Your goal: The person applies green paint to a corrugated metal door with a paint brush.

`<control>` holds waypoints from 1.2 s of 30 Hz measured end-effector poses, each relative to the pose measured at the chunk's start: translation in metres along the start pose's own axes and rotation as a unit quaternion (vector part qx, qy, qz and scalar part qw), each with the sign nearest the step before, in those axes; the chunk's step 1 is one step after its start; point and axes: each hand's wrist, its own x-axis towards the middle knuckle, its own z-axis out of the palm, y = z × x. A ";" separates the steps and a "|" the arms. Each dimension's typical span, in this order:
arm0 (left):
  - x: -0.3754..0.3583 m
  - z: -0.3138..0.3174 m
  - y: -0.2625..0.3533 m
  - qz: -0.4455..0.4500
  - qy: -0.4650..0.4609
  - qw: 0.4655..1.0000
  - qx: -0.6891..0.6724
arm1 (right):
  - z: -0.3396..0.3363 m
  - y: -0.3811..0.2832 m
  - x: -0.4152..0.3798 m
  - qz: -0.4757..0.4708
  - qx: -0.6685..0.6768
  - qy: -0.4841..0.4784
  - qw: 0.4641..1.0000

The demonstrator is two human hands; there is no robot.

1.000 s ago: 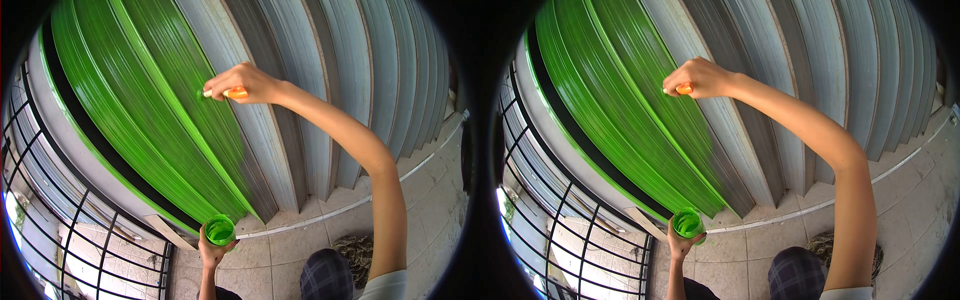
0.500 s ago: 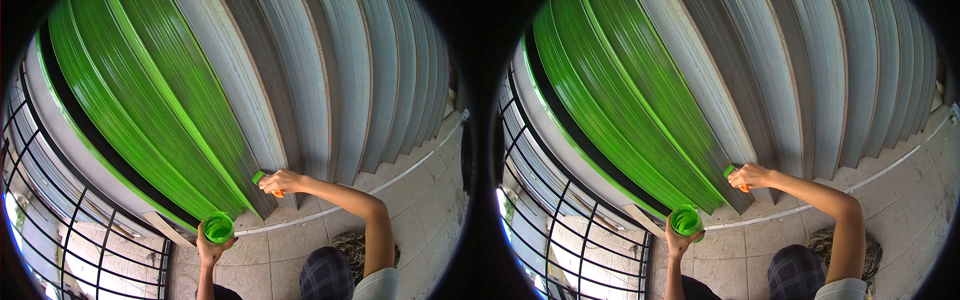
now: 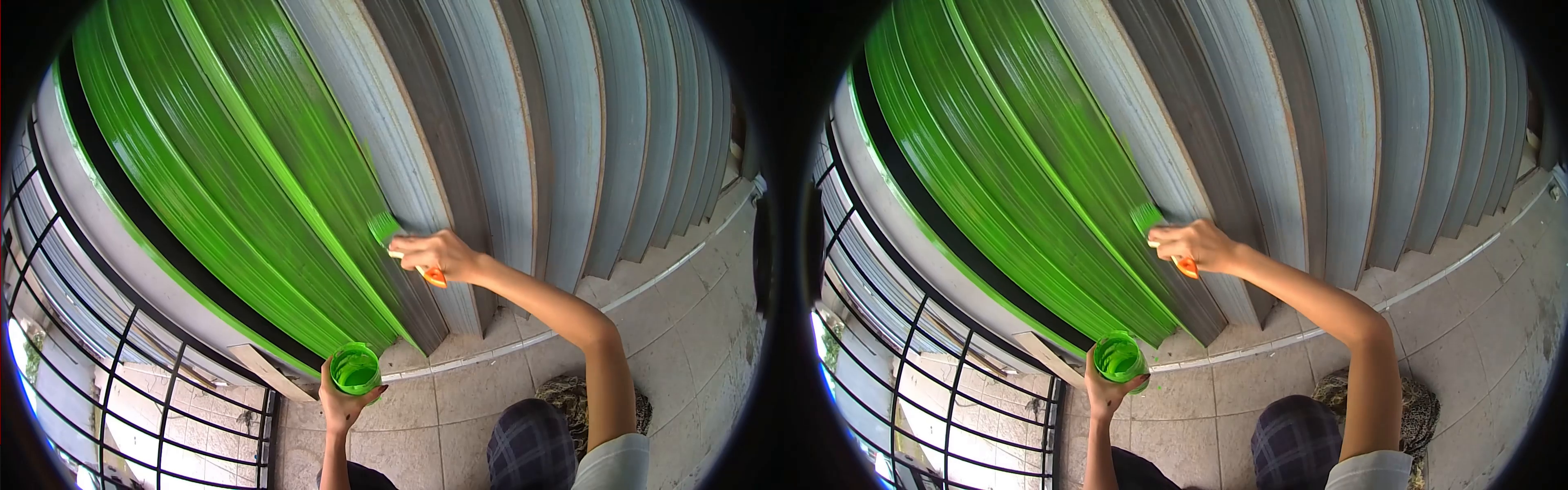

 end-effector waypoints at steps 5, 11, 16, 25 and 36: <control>-0.002 -0.004 -0.003 0.011 0.006 1.000 0.015 | 0.031 0.001 -0.050 -0.004 0.004 -0.224 0.975; -0.002 -0.004 0.000 0.016 0.001 1.000 0.016 | -0.048 0.009 0.060 -0.071 -0.045 0.083 0.993; -0.002 -0.005 0.000 0.040 0.007 0.999 0.020 | -0.036 0.007 0.045 -0.028 -0.069 0.093 0.993; -0.002 -0.008 -0.004 0.024 0.009 1.000 0.002 | 0.056 -0.009 -0.080 0.021 -0.040 -0.203 0.978; 0.001 -0.003 -0.002 0.004 0.003 1.000 0.006 | -0.020 -0.010 0.040 -0.068 -0.158 0.124 0.977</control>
